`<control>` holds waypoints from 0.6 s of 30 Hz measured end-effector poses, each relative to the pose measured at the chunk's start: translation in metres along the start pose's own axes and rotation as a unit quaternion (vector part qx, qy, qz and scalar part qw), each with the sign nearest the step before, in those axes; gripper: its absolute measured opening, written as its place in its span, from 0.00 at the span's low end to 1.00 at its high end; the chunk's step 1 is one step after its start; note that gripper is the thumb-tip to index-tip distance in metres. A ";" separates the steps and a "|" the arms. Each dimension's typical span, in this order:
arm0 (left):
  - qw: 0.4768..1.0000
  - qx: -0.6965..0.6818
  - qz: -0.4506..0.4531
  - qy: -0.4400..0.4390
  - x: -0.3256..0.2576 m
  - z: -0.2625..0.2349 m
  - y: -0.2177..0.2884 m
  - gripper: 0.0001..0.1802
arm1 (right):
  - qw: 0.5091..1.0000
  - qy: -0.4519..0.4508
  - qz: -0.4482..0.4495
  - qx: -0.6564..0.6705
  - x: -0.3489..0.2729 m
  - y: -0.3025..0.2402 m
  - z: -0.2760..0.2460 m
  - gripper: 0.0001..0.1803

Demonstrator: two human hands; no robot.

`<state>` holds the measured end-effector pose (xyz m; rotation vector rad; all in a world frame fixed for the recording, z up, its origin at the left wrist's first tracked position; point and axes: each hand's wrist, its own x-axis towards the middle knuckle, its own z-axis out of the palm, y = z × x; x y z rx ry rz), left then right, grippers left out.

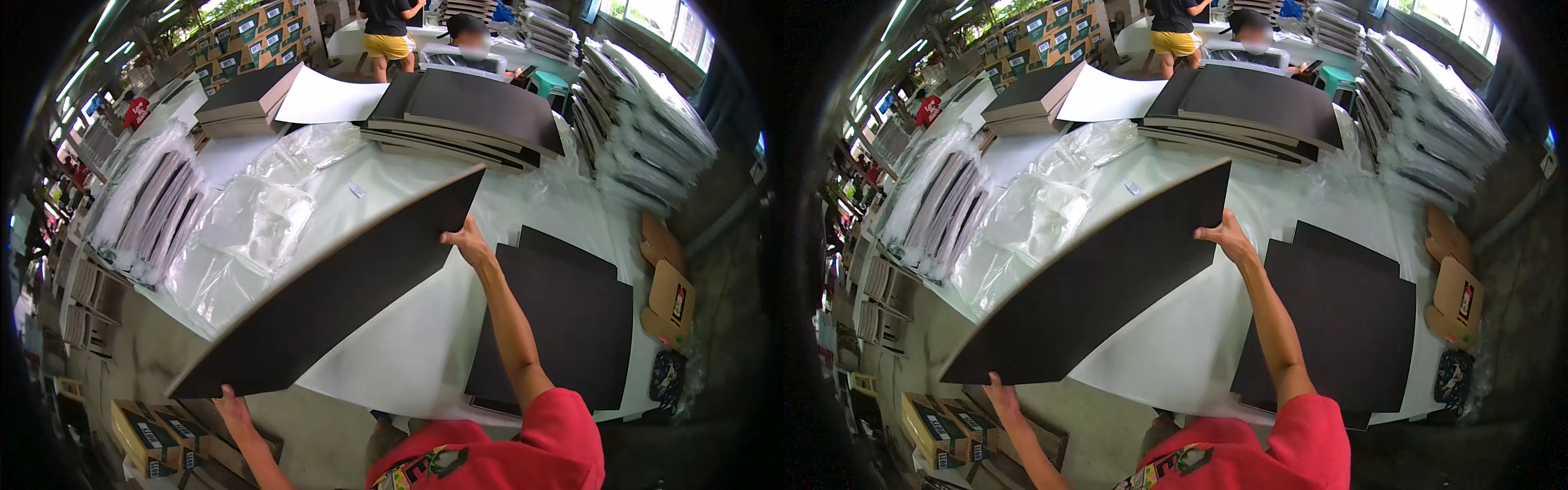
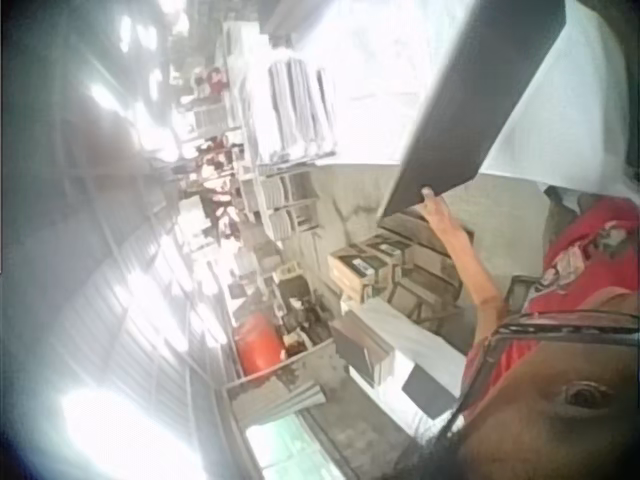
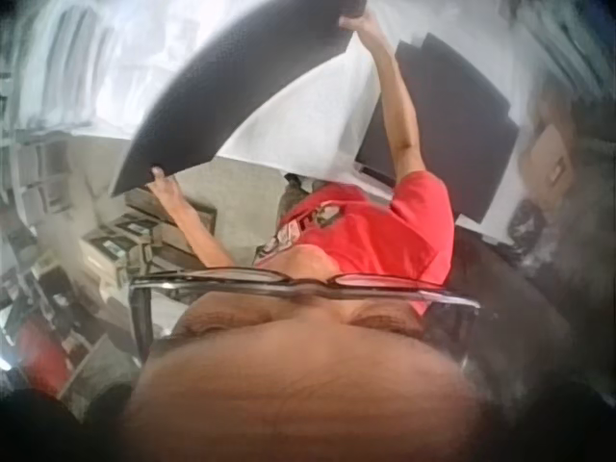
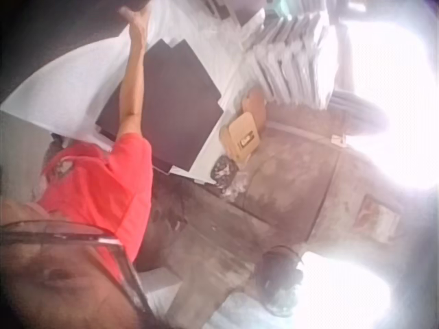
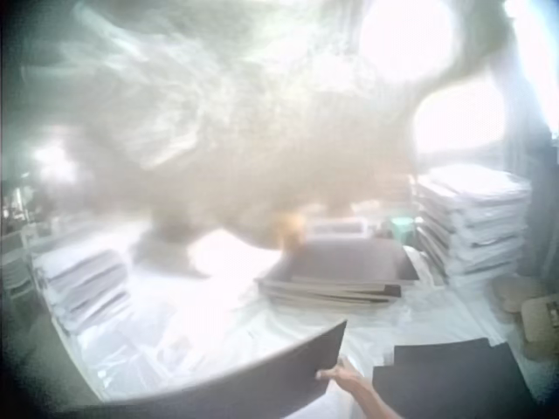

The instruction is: The person picks up a stack of black boards, spreads them across a table, and inserts one into a plastic bag.

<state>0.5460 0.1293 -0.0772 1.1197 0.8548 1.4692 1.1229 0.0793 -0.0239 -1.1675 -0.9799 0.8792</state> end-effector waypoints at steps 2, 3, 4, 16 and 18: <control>0.998 0.045 0.008 -0.046 -0.004 -0.050 -0.037 0.42 | 0.996 -0.070 0.046 -0.022 0.008 0.022 -0.004 0.43; 0.998 0.047 0.001 -0.051 -0.002 -0.048 -0.045 0.43 | 0.997 -0.054 0.031 -0.039 0.003 0.039 -0.009 0.43; 0.997 0.050 -0.004 -0.052 -0.002 -0.037 -0.044 0.44 | 0.999 -0.035 0.022 -0.025 0.000 0.036 -0.006 0.44; 0.979 0.180 -0.075 0.051 -0.081 -0.011 -0.048 0.50 | 0.997 -0.044 0.063 -0.032 -0.028 0.026 -0.003 0.41; 0.971 0.202 -0.083 0.097 -0.095 0.015 -0.004 0.51 | 0.997 -0.046 0.058 -0.032 -0.022 0.024 0.021 0.37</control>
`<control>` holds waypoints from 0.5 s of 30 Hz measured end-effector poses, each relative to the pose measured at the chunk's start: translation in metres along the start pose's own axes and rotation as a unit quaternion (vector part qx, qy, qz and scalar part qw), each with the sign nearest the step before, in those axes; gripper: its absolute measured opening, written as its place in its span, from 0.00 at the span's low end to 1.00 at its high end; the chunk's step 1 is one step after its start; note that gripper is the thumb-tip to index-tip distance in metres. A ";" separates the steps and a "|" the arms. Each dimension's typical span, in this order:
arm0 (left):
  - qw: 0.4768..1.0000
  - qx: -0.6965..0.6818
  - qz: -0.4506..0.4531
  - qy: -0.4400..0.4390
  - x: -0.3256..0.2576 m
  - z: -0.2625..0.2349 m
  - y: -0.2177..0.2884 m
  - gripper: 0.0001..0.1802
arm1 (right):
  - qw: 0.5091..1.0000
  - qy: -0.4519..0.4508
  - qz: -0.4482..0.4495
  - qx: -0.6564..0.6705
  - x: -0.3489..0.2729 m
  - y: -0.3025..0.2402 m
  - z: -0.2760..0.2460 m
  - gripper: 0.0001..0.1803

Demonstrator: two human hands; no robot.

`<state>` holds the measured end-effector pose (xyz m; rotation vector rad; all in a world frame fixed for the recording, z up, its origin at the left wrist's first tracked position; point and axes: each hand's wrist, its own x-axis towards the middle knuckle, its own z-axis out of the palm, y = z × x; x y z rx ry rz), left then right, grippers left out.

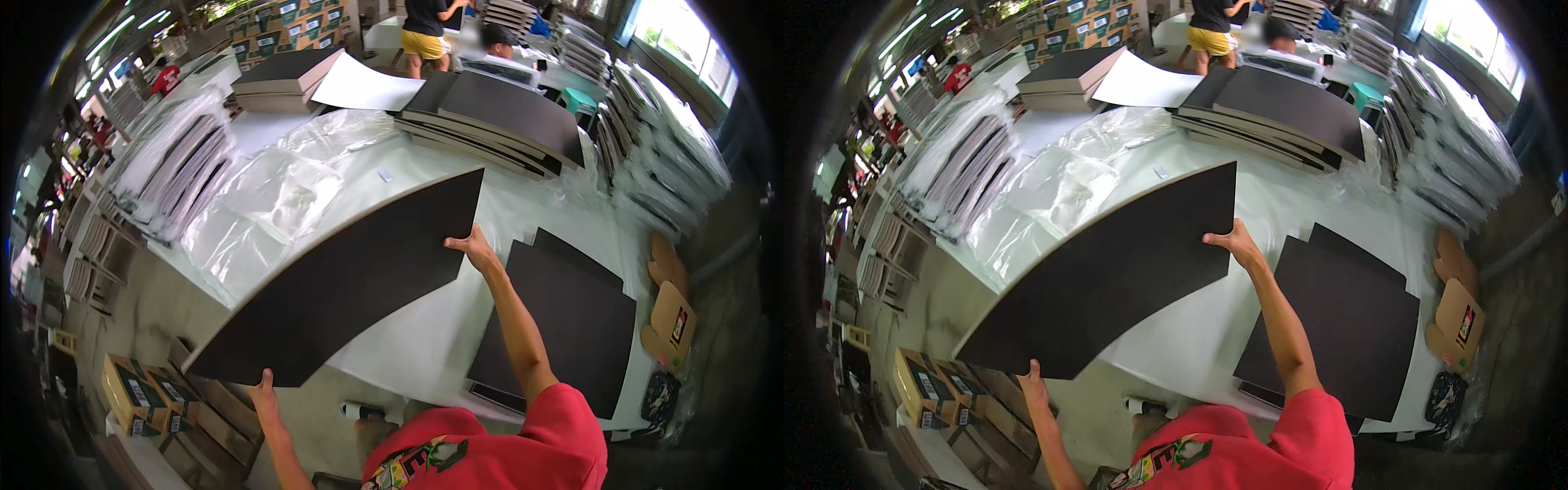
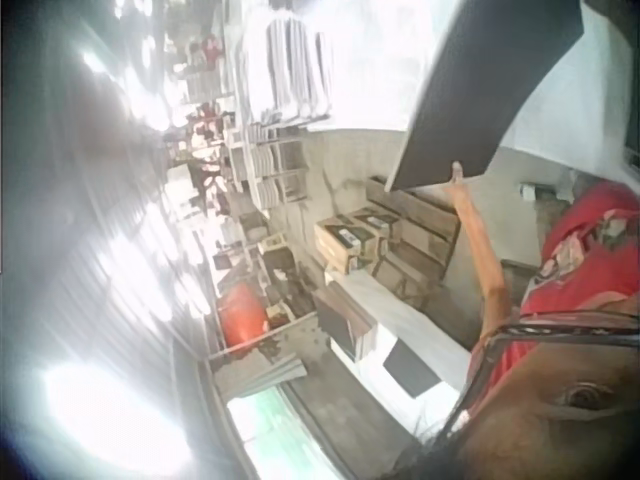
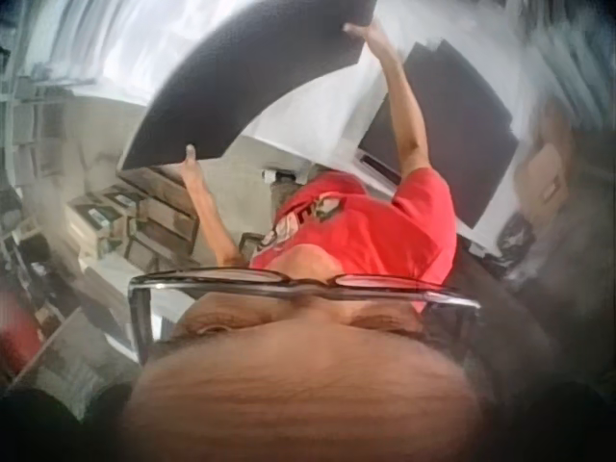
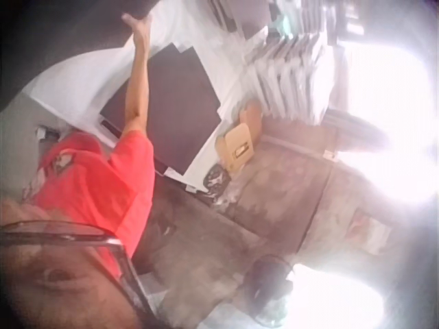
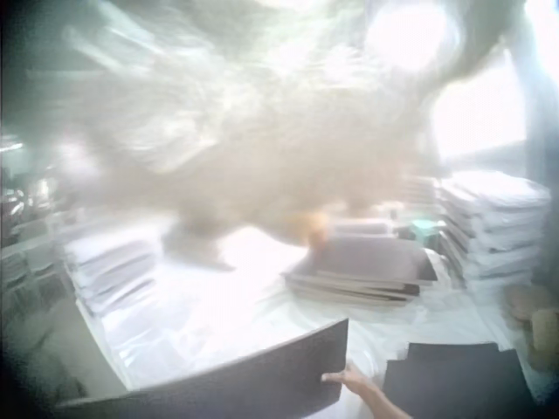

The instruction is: The person picks up a stack of black boards, spreads them across a table, and inserts one into a plastic bag.

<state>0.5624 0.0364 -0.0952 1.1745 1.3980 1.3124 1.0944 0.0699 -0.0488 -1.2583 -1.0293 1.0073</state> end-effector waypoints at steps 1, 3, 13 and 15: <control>1.000 -0.014 0.009 0.022 -0.010 -0.007 0.001 0.50 | 1.000 -0.003 0.017 -0.004 -0.001 -0.011 0.015 0.35; 0.995 -0.044 0.032 0.083 -0.028 -0.032 0.002 0.48 | 0.998 -0.006 0.050 -0.024 -0.004 -0.034 0.053 0.32; 0.917 -0.239 -0.259 0.186 -0.156 -0.203 -0.022 0.32 | 0.960 -0.196 0.155 -0.128 -0.028 0.013 0.283 0.31; 0.881 -0.289 -0.304 0.220 -0.191 -0.247 -0.035 0.32 | 0.950 -0.243 0.099 -0.168 -0.053 0.019 0.351 0.31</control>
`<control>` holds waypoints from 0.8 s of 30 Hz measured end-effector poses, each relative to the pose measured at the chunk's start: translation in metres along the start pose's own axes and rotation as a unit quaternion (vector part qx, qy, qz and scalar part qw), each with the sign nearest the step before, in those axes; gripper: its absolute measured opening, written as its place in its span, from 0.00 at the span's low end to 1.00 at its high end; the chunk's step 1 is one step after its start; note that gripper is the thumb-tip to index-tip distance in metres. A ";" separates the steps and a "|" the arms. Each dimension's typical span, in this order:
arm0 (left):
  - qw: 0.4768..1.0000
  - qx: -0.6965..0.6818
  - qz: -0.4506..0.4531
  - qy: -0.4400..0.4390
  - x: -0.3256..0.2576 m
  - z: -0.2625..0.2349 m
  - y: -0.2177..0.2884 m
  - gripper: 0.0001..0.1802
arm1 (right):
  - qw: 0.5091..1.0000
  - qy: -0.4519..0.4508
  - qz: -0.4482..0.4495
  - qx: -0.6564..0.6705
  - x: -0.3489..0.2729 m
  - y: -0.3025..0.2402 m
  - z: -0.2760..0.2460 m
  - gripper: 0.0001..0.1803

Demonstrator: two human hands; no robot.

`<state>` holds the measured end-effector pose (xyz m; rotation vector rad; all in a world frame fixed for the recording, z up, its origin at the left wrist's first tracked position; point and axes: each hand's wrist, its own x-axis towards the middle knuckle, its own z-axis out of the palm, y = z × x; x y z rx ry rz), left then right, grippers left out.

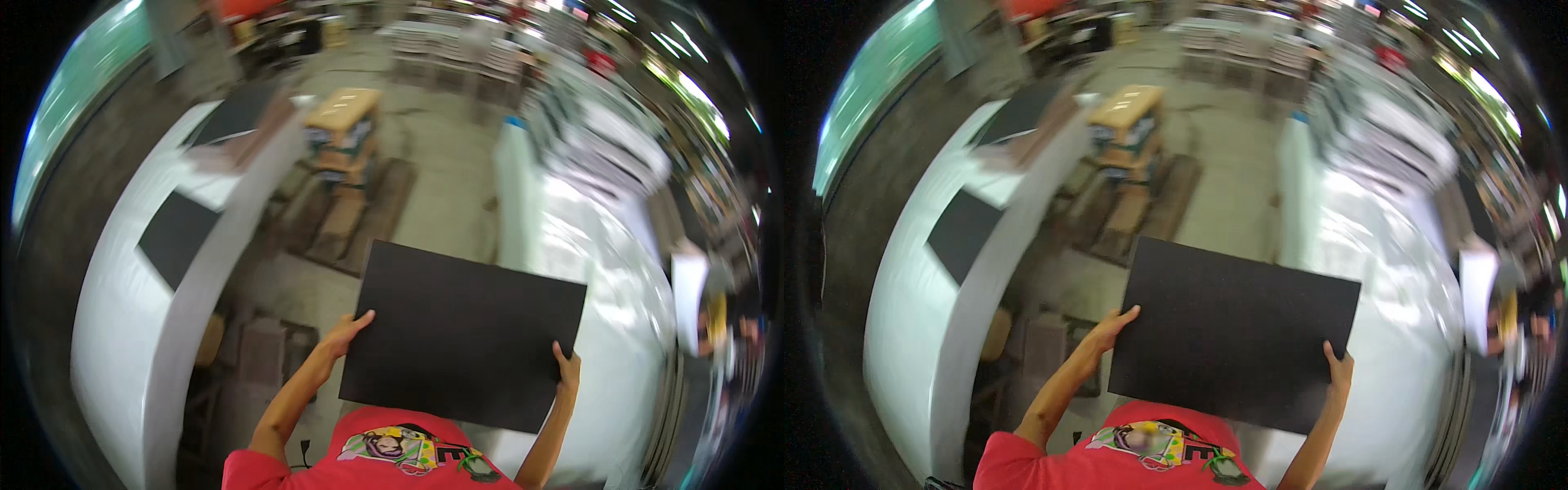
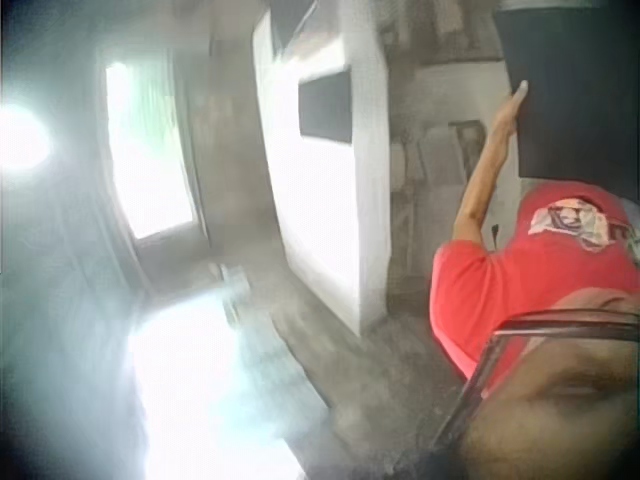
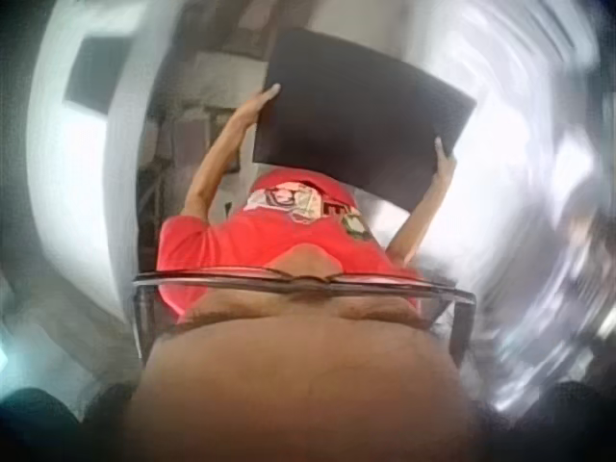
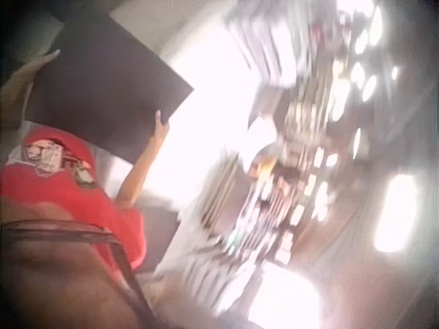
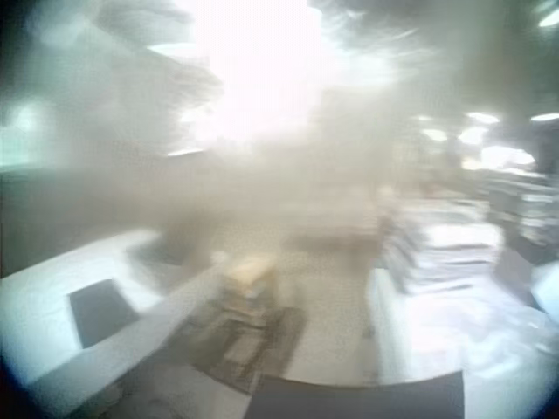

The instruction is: The person picks up a stack of black boards, spreads them across a table, and inserts one into a plastic bag.

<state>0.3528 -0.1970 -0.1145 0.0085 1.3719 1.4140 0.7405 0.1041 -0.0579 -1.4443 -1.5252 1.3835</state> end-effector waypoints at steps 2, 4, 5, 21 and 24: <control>0.998 -0.039 0.039 0.025 -0.009 -0.052 0.006 0.31 | 0.997 -0.074 -0.037 -0.008 0.029 0.015 0.054 0.31; 0.993 -0.066 0.076 0.064 -0.024 -0.108 0.012 0.29 | 0.988 -0.150 -0.019 0.023 0.046 0.002 0.129 0.30; 0.989 -0.075 0.091 0.086 -0.038 -0.132 0.014 0.28 | 0.983 -0.179 -0.002 0.035 0.044 -0.006 0.157 0.30; 0.932 -0.118 0.127 0.319 -0.078 -0.421 0.169 0.22 | 0.889 -0.447 0.097 0.033 0.068 -0.083 0.610 0.23; 0.911 -0.018 0.150 0.384 -0.080 -0.496 0.190 0.21 | 0.855 -0.495 0.130 0.087 0.046 -0.098 0.690 0.21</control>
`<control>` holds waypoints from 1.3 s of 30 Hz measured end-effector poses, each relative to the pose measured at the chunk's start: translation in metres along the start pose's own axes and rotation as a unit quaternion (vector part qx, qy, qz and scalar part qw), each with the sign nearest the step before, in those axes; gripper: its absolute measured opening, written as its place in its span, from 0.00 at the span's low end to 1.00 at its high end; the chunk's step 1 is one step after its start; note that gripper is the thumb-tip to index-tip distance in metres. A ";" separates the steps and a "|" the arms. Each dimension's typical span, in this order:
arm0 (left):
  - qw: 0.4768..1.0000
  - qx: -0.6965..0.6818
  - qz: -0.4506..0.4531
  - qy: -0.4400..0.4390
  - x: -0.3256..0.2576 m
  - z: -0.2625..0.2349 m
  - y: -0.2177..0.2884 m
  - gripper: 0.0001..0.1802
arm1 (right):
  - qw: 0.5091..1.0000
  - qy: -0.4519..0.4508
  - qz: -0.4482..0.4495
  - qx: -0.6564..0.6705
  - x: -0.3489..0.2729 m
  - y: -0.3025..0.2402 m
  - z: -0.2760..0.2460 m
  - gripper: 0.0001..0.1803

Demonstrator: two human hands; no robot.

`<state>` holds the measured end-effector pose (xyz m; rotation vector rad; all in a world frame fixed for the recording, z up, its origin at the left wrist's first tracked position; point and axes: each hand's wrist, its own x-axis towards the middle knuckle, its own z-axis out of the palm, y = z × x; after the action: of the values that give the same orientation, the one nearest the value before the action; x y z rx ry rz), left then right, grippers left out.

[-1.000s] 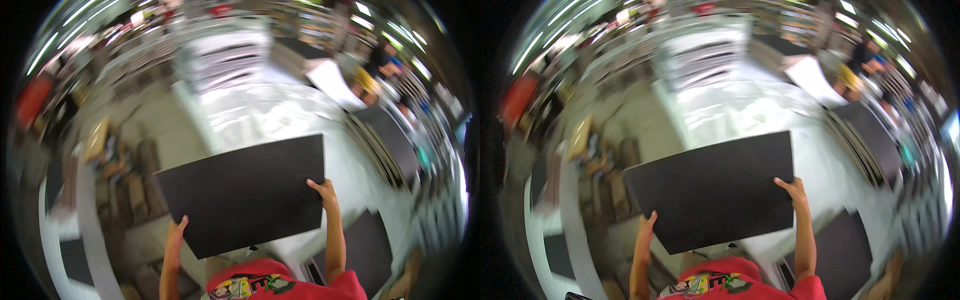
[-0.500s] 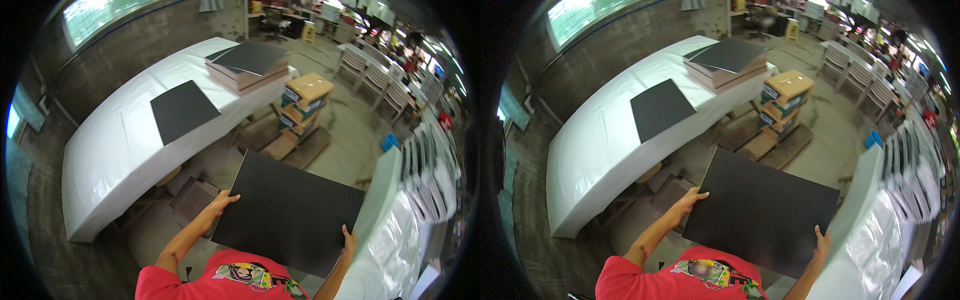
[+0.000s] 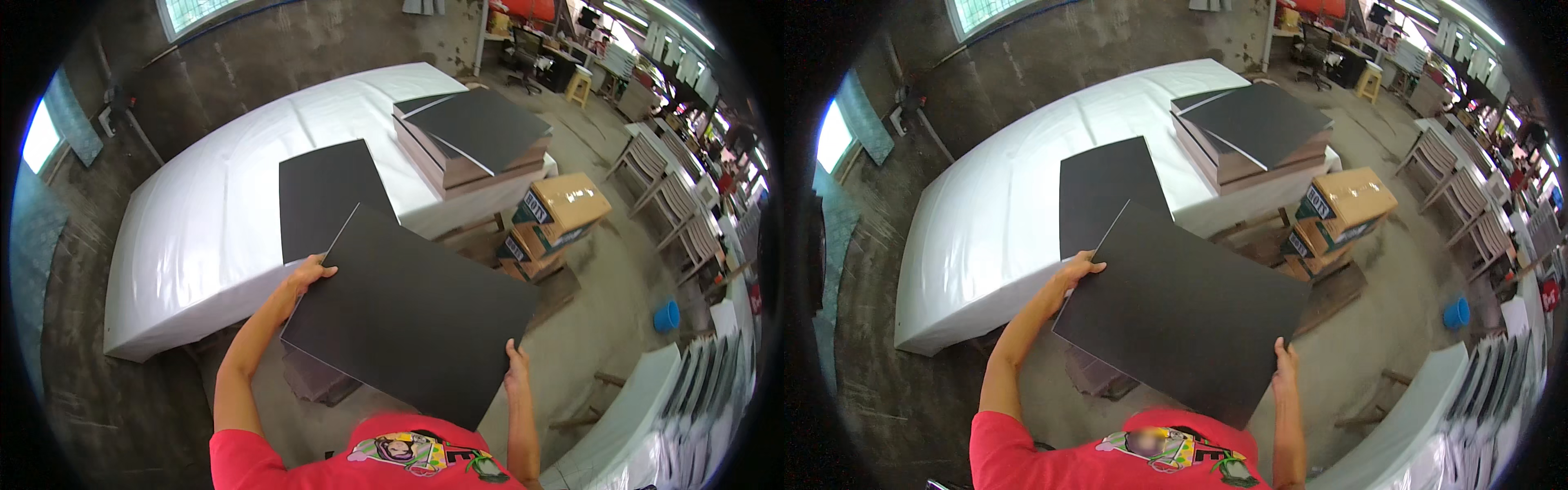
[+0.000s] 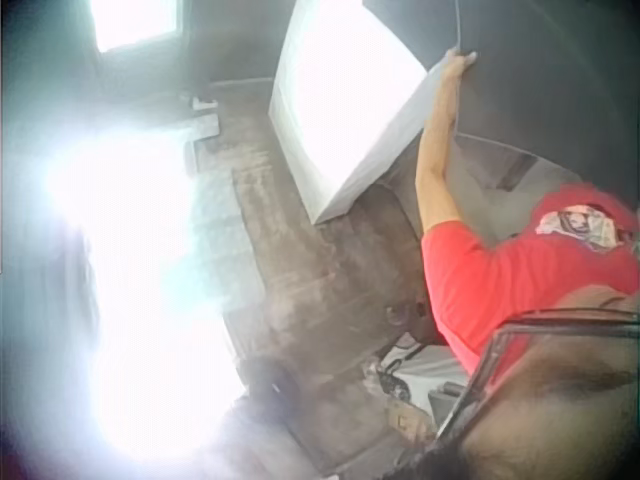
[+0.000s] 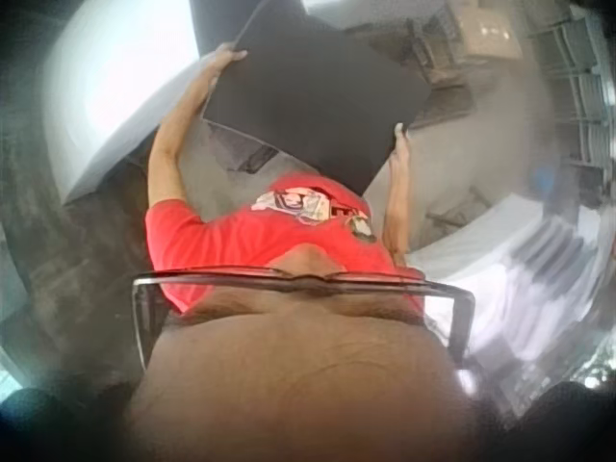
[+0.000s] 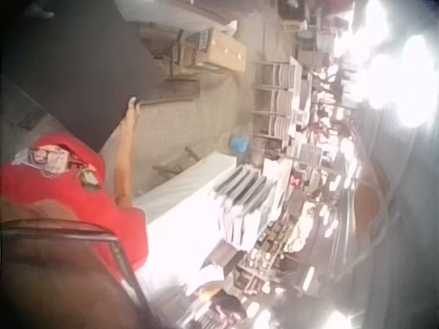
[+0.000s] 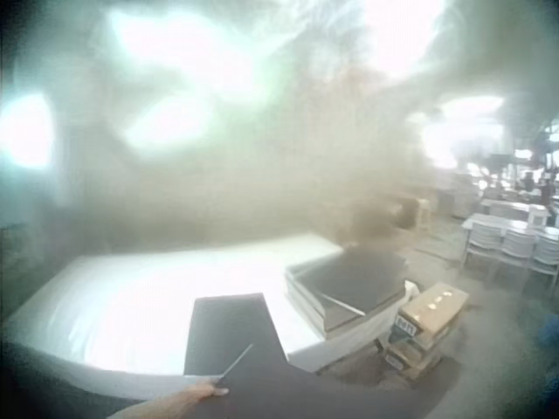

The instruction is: The person picks up a stack of black boards, spreads them across a table, and inserts one into a plastic bag.

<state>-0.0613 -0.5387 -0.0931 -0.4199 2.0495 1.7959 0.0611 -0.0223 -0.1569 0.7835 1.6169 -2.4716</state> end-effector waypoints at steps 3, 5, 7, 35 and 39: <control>0.999 0.033 -0.004 0.036 0.032 -0.023 0.040 0.21 | 0.999 -0.029 0.012 0.029 0.036 -0.001 0.041 0.18; 0.996 0.065 -0.011 0.061 0.045 -0.044 0.058 0.20 | 0.997 -0.049 0.042 0.036 0.054 -0.008 0.075 0.19; 0.992 0.093 -0.024 0.081 0.061 -0.064 0.078 0.19 | 0.995 -0.069 0.057 0.047 0.074 -0.002 0.096 0.19; 0.936 0.089 0.101 0.326 0.218 -0.286 0.108 0.04 | 0.921 -0.208 0.002 -0.329 0.334 -0.024 0.461 0.24; 0.880 0.201 -0.154 0.403 0.237 -0.374 -0.008 0.24 | 0.743 -0.287 -0.209 -0.567 0.312 -0.068 0.487 0.23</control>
<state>-0.2997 -0.9035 -0.1707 -1.4523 2.5853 1.0233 -0.4114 -0.3568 -0.0925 -0.5032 2.5492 -1.0938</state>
